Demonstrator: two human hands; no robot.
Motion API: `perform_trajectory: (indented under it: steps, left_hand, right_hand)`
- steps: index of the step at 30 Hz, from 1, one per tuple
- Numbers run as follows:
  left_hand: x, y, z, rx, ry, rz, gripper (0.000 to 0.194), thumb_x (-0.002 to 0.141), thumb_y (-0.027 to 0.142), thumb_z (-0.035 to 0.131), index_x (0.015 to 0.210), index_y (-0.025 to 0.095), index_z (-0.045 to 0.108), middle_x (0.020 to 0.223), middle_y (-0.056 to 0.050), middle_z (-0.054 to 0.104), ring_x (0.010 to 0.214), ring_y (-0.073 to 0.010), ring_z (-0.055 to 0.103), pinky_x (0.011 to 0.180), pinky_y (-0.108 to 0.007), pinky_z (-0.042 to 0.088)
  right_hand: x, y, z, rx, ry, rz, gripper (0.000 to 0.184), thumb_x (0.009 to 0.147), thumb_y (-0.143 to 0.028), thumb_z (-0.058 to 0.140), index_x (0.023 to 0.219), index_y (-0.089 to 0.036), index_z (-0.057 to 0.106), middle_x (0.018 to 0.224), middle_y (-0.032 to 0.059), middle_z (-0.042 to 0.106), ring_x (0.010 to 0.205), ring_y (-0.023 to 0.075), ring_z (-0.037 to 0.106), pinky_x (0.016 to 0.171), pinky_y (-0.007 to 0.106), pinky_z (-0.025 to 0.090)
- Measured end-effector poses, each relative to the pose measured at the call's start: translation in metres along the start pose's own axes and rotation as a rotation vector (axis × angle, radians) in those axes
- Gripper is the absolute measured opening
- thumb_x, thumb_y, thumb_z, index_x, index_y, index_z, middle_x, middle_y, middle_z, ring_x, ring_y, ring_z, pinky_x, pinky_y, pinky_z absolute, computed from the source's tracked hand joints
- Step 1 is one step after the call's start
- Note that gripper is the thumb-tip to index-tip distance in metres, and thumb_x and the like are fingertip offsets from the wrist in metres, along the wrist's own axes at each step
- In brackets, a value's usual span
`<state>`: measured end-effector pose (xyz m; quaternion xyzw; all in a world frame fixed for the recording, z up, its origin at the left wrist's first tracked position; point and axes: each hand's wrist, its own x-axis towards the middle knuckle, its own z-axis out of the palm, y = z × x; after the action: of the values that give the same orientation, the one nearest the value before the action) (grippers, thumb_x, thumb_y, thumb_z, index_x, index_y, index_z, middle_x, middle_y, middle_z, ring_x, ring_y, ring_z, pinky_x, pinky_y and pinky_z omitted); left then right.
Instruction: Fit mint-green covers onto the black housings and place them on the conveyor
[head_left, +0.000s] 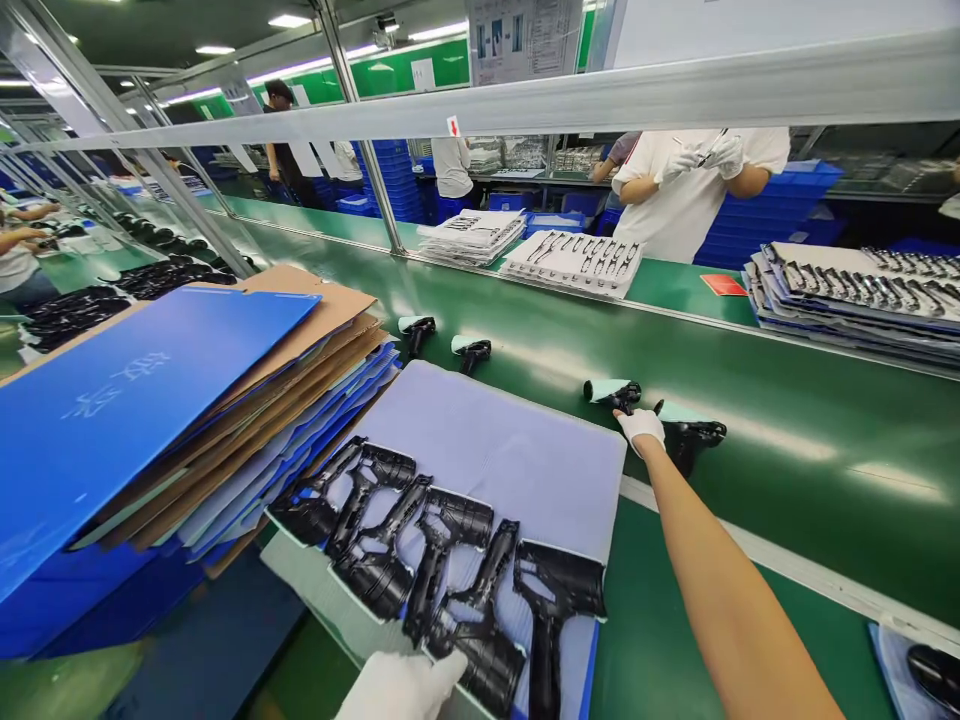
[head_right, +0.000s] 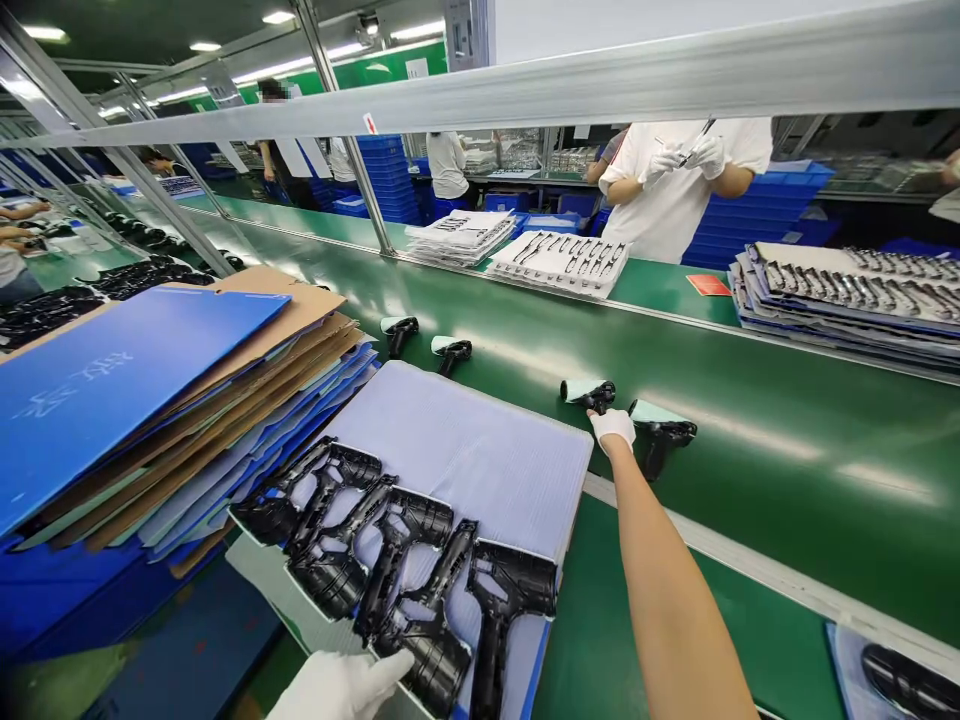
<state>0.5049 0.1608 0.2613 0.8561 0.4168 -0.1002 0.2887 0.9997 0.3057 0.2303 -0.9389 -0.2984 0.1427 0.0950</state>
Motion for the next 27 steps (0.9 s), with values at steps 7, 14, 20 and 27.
perform_trajectory:
  steps: [7, 14, 20, 27]
  left_hand:
    - [-0.025, 0.02, -0.042, -0.289, 0.159, -0.072, 0.02, 0.089, 0.038, 0.052, 0.08, 0.028, 0.068, 0.066, -0.001, 0.066, 0.06, -0.0189, 0.061, 0.057, -0.024, 0.044]
    - [-0.013, 0.024, -0.096, -0.467, 0.397, -0.325, 0.043, 0.082, 0.053, 0.06, 0.06, 0.022, 0.041, 0.052, 0.007, 0.036, 0.054, -0.013, 0.038, 0.056, -0.024, 0.033]
    - [-0.004, 0.008, -0.104, -0.648, 0.661, -0.323, 0.029, 0.084, 0.048, 0.06, 0.1, 0.024, 0.066, 0.093, -0.002, 0.07, 0.083, -0.0218, 0.064, 0.072, -0.03, 0.051]
    - [0.001, -0.008, -0.107, -1.085, 0.769, -0.143, 0.072, 0.093, 0.051, 0.052, 0.156, 0.03, 0.024, 0.167, -0.002, 0.018, 0.152, -0.0335, 0.017, 0.123, -0.047, 0.026]
  right_hand:
    - [-0.146, 0.018, -0.022, 0.039, 0.295, -0.55, 0.037, 0.098, -0.034, 0.043, 0.122, -0.013, 0.062, 0.125, 0.014, 0.06, 0.114, 0.0254, 0.054, 0.096, 0.039, 0.042]
    - [-0.347, 0.053, 0.042, -0.267, 0.276, -1.122, 0.056, 0.065, -0.041, 0.083, 0.119, -0.03, 0.069, 0.067, 0.0018, 0.062, 0.055, 0.0224, 0.057, 0.051, 0.033, 0.038]
    - [-0.364, 0.052, 0.06, 0.06, 0.344, -0.859, 0.03, 0.08, -0.015, 0.056, 0.107, -0.025, 0.064, 0.089, 0.0072, 0.065, 0.069, 0.0223, 0.067, 0.058, 0.033, 0.056]
    - [-0.359, 0.045, 0.037, 0.703, 0.552, -0.926, 0.049, 0.081, -0.016, 0.062, 0.126, -0.029, 0.048, 0.109, 0.0089, 0.067, 0.094, 0.0282, 0.069, 0.076, 0.045, 0.061]
